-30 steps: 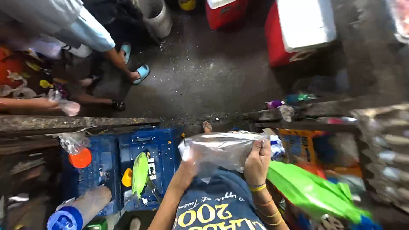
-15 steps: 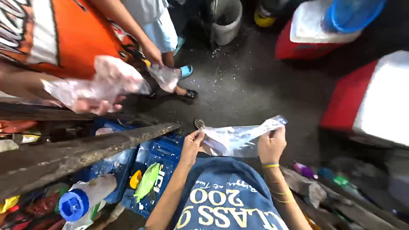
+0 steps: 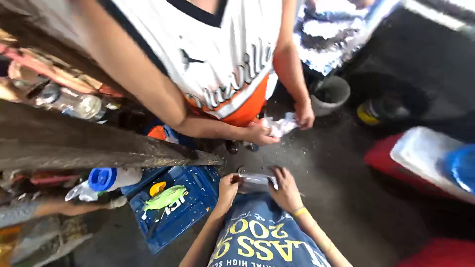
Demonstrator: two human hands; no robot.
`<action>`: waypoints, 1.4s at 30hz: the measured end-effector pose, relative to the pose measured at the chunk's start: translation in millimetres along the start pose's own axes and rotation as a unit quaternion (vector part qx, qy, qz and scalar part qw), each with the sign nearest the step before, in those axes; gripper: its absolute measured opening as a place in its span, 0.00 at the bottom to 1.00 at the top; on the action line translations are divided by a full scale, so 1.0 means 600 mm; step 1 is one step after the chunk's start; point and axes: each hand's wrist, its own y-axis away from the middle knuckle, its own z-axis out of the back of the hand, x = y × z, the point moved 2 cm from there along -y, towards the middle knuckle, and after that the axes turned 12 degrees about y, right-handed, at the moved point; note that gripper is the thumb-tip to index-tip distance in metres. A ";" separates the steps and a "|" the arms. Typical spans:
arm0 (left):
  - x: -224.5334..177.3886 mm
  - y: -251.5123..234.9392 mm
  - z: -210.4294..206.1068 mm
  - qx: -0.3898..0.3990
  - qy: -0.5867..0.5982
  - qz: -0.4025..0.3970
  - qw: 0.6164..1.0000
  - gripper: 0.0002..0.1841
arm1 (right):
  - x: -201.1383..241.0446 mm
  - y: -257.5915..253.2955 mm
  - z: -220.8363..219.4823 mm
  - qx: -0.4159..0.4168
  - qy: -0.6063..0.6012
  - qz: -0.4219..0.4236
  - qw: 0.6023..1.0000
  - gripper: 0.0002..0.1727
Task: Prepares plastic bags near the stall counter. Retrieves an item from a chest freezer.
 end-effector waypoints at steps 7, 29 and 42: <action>0.022 0.102 0.039 -0.144 0.038 -0.059 0.987 0.11 | 0.108 -0.004 -0.037 0.220 -0.151 0.166 0.949 0.19; -0.173 -0.172 0.076 0.106 0.126 -0.074 0.984 0.12 | 0.130 -0.273 -0.021 0.154 -0.372 -0.068 0.913 0.19; -0.303 -0.436 0.161 -0.147 0.413 0.021 0.899 0.12 | 0.279 -0.708 0.037 0.334 -0.340 0.167 0.863 0.17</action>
